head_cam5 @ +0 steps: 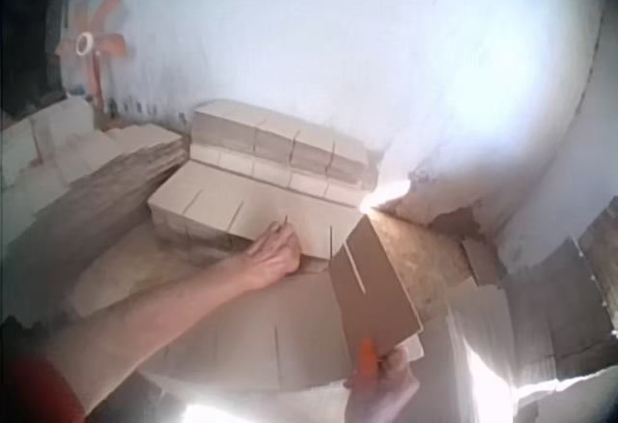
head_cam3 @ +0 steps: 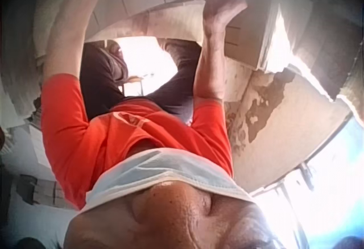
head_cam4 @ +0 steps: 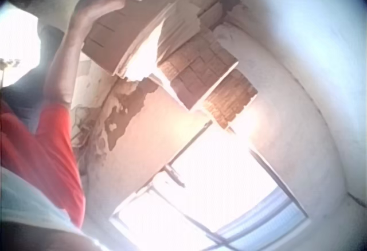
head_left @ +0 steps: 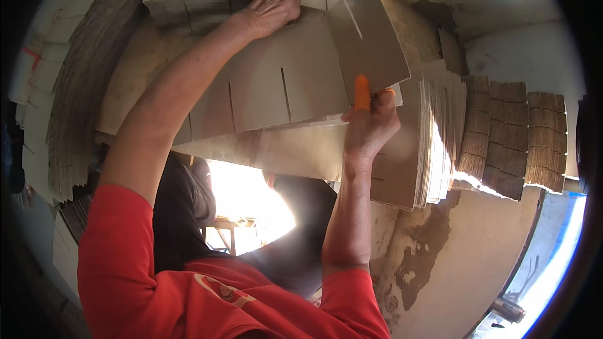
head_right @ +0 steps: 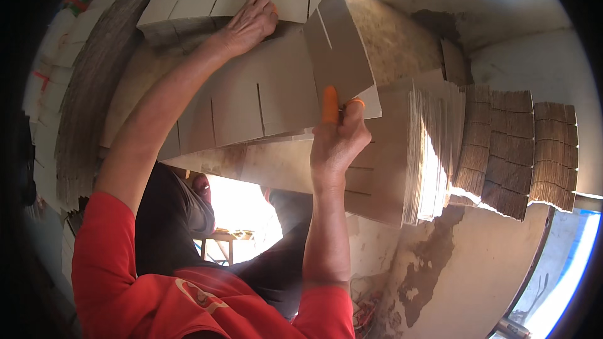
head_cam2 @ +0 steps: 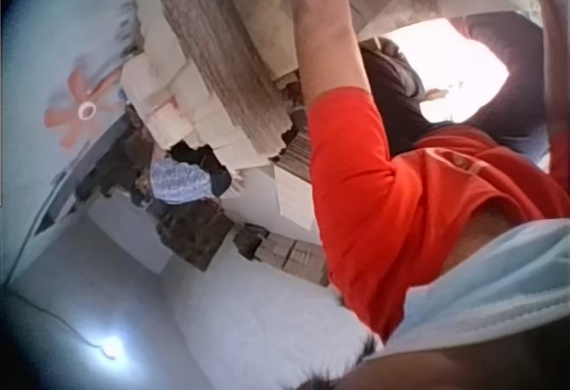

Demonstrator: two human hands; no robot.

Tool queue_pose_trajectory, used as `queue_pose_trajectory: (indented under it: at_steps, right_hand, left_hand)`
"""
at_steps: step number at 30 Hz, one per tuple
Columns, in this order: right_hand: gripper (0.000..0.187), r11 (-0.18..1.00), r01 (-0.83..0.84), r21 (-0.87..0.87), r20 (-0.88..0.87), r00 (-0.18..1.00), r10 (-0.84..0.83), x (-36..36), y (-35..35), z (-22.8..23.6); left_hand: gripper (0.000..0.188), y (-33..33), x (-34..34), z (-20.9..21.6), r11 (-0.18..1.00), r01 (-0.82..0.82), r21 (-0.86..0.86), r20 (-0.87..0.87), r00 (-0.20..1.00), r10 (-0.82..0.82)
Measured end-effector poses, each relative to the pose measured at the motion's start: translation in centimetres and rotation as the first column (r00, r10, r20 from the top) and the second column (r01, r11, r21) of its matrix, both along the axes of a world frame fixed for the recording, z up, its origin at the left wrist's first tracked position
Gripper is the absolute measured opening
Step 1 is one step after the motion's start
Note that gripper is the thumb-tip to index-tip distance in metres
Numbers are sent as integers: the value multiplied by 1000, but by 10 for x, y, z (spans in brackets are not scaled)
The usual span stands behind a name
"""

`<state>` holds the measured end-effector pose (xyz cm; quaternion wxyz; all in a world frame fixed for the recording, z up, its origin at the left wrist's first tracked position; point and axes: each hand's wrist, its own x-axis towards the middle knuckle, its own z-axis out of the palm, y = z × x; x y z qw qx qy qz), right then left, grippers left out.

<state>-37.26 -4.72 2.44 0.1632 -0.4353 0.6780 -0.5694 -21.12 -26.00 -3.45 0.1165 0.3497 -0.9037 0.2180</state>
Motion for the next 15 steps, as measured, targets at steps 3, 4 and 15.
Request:
queue_pose_trajectory:
  at_steps: [3,4,15]
  right_hand:
    - [33,1000,-6,18,-1,1000,6,-4,0,-9]
    - [33,1000,-15,14,-2,1000,15,-4,1,-9]
    - [35,997,19,68,-45,999,-16,3,4,0]
  left_hand:
    - [8,-2,1,0,995,28,-92,-78,996,-36]
    - [8,-3,4,0,989,62,-133,-158,984,-83]
    - [18,-1,6,20,992,125,-26,-557,822,-119]
